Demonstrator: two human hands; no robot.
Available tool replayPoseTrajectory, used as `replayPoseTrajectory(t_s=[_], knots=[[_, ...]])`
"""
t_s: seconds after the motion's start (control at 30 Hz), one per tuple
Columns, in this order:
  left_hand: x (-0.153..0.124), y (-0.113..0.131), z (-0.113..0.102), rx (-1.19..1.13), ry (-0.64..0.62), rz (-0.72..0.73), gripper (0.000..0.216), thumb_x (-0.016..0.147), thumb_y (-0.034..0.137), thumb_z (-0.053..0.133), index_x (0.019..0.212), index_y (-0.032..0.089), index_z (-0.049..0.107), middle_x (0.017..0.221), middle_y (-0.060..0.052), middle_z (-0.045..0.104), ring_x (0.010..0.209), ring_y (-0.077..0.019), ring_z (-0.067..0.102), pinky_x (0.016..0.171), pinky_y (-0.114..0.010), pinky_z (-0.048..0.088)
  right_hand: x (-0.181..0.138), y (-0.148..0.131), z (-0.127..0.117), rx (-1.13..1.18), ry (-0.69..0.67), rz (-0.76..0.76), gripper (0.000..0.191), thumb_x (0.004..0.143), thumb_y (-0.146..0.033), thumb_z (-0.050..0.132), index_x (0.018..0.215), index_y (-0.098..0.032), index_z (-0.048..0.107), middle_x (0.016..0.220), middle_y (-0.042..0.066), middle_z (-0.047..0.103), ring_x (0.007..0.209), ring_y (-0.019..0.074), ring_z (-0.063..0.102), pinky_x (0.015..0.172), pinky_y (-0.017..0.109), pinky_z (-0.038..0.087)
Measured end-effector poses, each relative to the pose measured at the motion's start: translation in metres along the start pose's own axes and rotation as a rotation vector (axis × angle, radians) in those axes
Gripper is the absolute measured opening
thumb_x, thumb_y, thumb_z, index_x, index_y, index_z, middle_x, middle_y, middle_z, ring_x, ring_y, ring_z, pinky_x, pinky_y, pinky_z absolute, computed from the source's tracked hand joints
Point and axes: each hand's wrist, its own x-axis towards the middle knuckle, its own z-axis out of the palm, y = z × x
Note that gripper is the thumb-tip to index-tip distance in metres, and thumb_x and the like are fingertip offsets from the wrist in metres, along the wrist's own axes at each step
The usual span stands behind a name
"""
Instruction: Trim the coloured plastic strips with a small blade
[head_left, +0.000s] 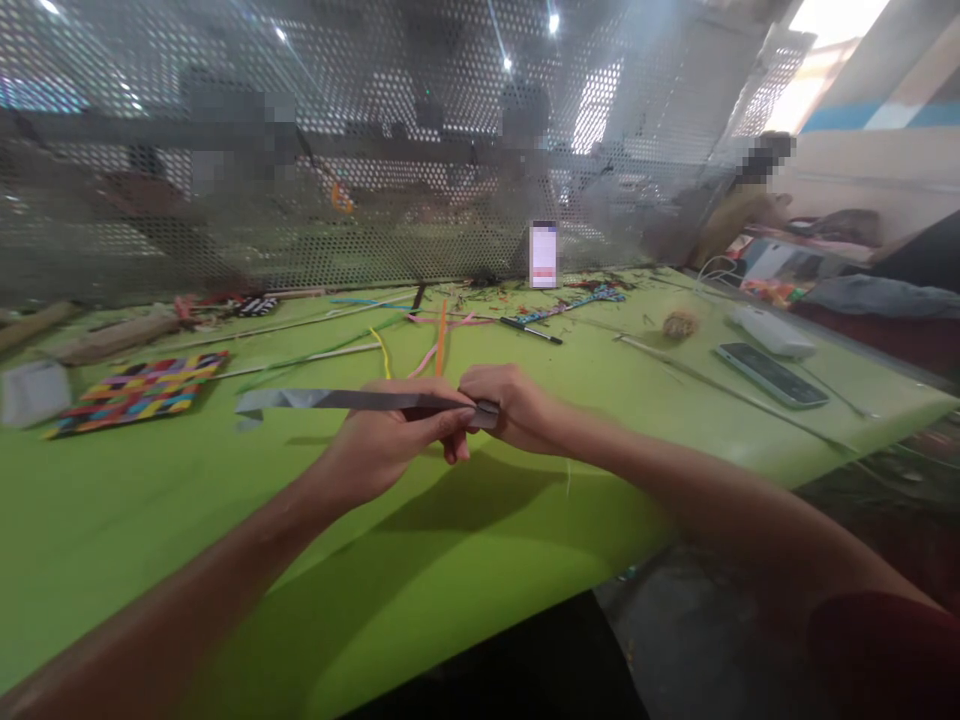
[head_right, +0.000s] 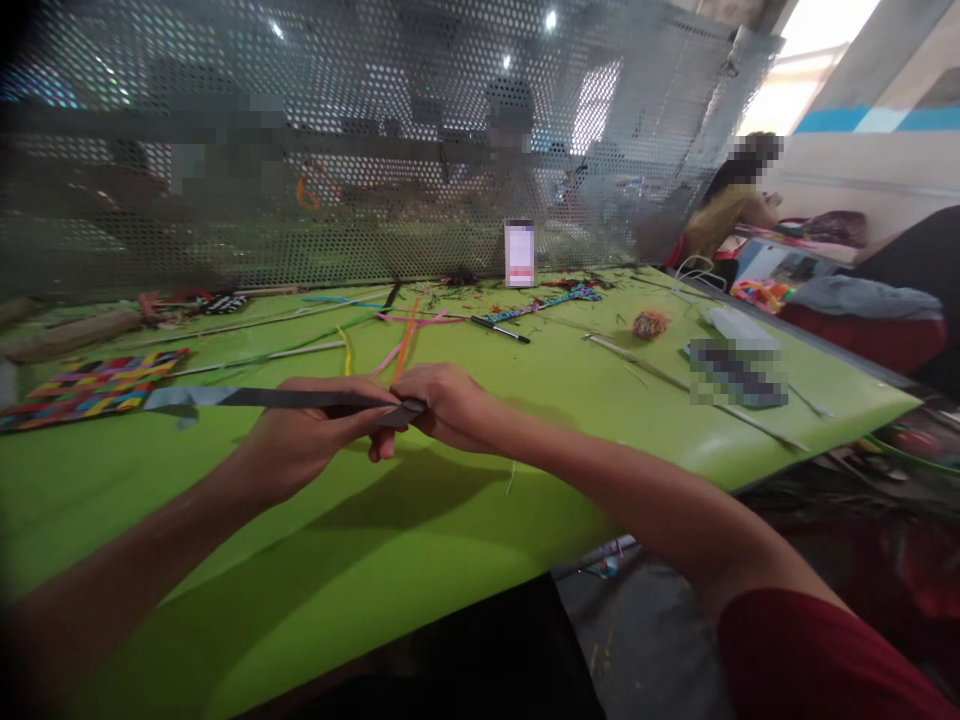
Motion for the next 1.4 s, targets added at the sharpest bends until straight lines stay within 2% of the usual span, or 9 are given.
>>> replayPoseTrajectory(t_s=[0.1, 0.37, 0.7, 0.87, 1.0, 1.4], knots=[[-0.0005, -0.0002, -0.0005, 0.008, -0.002, 0.004, 0.014, 0.094, 0.03, 0.077, 0.087, 0.019, 0.08, 0.067, -0.001, 0.077, 0.059, -0.0153, 0.07, 0.058, -0.025, 0.059, -0.0002, 0.0016, 0.0012, 0.001, 0.016, -0.003, 0.03, 0.098, -0.002, 0.053, 0.072, -0.013, 0.064, 0.074, 0.002, 0.068, 0.072, 0.01, 0.06, 0.073, 0.02, 0.047], [-0.0009, 0.0019, 0.0007, -0.029, 0.003, 0.001, 0.01, 0.093, 0.018, 0.076, 0.085, 0.018, 0.081, 0.064, 0.0, 0.077, 0.056, -0.0132, 0.07, 0.056, -0.021, 0.059, -0.0007, 0.0013, 0.002, 0.035, 0.015, -0.014, 0.03, 0.101, -0.006, 0.053, 0.074, -0.013, 0.064, 0.076, 0.003, 0.069, 0.072, 0.0094, 0.061, 0.073, 0.019, 0.048], [-0.0005, 0.0013, 0.0, -0.037, -0.008, 0.001, 0.011, 0.093, 0.015, 0.075, 0.085, 0.017, 0.081, 0.064, 0.0, 0.077, 0.056, -0.0119, 0.071, 0.056, -0.02, 0.059, -0.0009, 0.0052, 0.0036, 0.062, 0.009, -0.02, 0.031, 0.104, -0.013, 0.053, 0.075, -0.012, 0.064, 0.076, 0.004, 0.068, 0.072, 0.0094, 0.059, 0.072, 0.02, 0.047], [0.0001, 0.0011, 0.0006, -0.039, -0.002, 0.01, 0.012, 0.092, 0.014, 0.075, 0.084, 0.017, 0.082, 0.065, 0.001, 0.076, 0.056, -0.0118, 0.071, 0.056, -0.019, 0.059, -0.0009, 0.0042, 0.003, 0.068, 0.014, -0.045, 0.028, 0.1, -0.006, 0.052, 0.076, -0.011, 0.065, 0.076, 0.004, 0.068, 0.071, 0.0094, 0.06, 0.071, 0.019, 0.047], [-0.0002, 0.0001, 0.0005, -0.038, -0.001, 0.004, 0.012, 0.092, 0.013, 0.075, 0.084, 0.017, 0.082, 0.064, 0.001, 0.076, 0.055, -0.0116, 0.071, 0.055, -0.019, 0.059, -0.0007, 0.0038, 0.0037, 0.04, 0.02, -0.021, 0.031, 0.102, -0.009, 0.053, 0.073, -0.012, 0.062, 0.074, 0.004, 0.067, 0.07, 0.0094, 0.06, 0.07, 0.019, 0.046], [0.0, -0.0011, -0.0016, 0.052, -0.023, -0.047, 0.013, 0.094, 0.024, 0.076, 0.084, 0.018, 0.081, 0.066, 0.001, 0.077, 0.058, -0.0111, 0.07, 0.057, -0.019, 0.056, -0.0003, -0.0004, 0.0012, 0.063, -0.077, 0.074, 0.03, 0.093, 0.007, 0.05, 0.079, -0.012, 0.068, 0.086, 0.004, 0.075, 0.079, 0.0102, 0.067, 0.08, 0.021, 0.053]])
